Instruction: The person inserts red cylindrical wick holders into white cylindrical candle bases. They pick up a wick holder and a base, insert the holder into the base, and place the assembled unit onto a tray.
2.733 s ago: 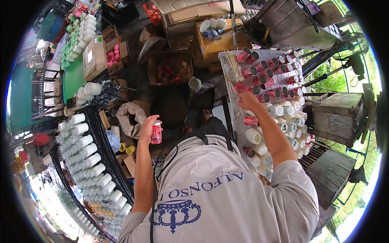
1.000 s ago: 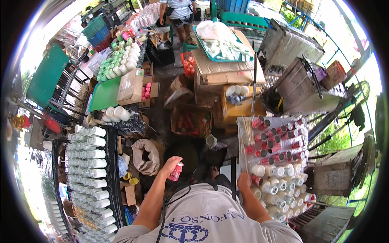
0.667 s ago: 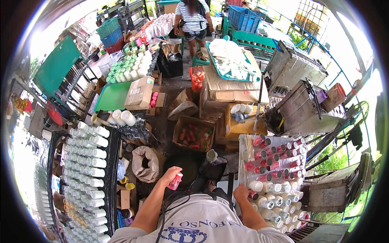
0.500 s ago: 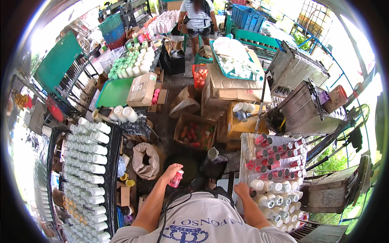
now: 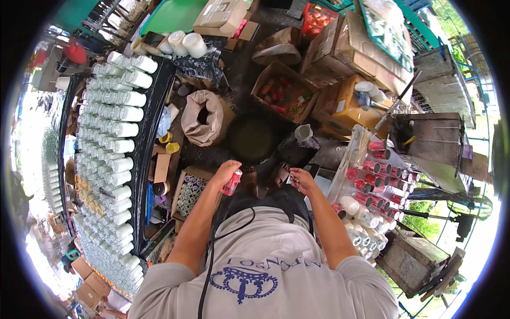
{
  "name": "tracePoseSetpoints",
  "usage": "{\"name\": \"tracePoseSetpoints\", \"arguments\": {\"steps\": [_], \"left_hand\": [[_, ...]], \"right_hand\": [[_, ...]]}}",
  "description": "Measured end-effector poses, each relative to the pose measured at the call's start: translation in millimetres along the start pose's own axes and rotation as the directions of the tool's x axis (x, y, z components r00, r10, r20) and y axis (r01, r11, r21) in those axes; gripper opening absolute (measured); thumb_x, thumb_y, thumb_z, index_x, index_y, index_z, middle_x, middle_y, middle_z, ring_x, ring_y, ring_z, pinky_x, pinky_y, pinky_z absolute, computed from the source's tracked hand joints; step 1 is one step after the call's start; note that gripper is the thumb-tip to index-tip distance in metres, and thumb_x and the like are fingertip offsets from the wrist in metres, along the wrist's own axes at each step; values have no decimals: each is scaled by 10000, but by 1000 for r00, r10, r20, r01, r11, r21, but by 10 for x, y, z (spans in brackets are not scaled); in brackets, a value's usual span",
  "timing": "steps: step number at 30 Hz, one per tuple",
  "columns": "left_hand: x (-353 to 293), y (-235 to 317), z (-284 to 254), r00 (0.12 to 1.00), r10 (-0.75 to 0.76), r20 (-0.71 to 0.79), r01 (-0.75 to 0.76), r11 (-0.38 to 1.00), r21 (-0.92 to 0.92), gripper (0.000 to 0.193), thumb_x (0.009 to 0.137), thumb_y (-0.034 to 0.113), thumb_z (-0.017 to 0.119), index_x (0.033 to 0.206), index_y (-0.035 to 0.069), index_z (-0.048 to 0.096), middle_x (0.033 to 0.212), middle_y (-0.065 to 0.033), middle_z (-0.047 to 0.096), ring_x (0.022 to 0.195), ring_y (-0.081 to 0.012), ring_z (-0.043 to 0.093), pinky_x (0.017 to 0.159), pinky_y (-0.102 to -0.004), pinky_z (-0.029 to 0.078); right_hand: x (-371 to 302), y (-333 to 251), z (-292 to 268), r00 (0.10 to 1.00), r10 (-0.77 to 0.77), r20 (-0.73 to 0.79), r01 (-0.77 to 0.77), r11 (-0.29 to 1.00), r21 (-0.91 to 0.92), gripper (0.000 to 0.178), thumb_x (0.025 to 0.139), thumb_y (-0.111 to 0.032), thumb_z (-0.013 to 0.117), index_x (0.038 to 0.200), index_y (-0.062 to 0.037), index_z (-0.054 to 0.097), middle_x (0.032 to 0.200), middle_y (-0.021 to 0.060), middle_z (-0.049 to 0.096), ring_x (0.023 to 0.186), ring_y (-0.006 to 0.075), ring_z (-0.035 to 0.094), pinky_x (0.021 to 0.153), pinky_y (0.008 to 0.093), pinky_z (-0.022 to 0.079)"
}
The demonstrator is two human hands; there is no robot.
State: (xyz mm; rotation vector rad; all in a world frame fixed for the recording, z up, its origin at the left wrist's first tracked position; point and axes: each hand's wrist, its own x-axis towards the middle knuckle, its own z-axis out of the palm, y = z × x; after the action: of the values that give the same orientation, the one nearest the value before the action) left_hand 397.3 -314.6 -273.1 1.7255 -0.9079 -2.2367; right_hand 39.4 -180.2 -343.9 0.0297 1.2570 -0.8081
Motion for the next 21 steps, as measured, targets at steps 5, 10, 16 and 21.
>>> {"name": "tracePoseSetpoints", "arguments": {"steps": [5,10,16,21], "left_hand": [[-274,-265,-104,993,-72,-92,67,996,-54,247,1080,231,586,1238,49,641,923,-85,714,690,-176,693,627,-337,608],[-412,-486,-252,991,-53,-120,43,995,-91,257,1083,226,573,1252,44,641,943,-91,710,702,-164,690,667,-321,618],[-643,-654,-344,981,-19,-193,-8,990,-141,272,1086,226,565,1274,44,640,979,-98,716,747,-159,701,672,-321,611],[-752,-473,-417,977,-43,-208,22,995,-101,274,1089,242,564,1282,64,643,989,-101,713,755,-168,704,678,-324,610]], "right_hand": [[830,-25,340,974,178,142,-189,980,65,197,1055,-245,626,1199,-109,623,859,23,633,767,192,645,658,322,553],[1549,363,618,966,227,-127,-191,950,245,145,1043,-135,560,1151,-61,622,1027,106,606,846,272,625,716,390,577],[2167,582,1037,942,209,-264,-170,972,162,166,1029,-119,543,1154,-18,585,1166,166,570,962,333,624,803,534,606],[3106,124,1222,963,245,-111,-189,910,368,446,971,-255,697,1376,-101,587,1345,159,577,1153,373,612,980,554,587]]}}
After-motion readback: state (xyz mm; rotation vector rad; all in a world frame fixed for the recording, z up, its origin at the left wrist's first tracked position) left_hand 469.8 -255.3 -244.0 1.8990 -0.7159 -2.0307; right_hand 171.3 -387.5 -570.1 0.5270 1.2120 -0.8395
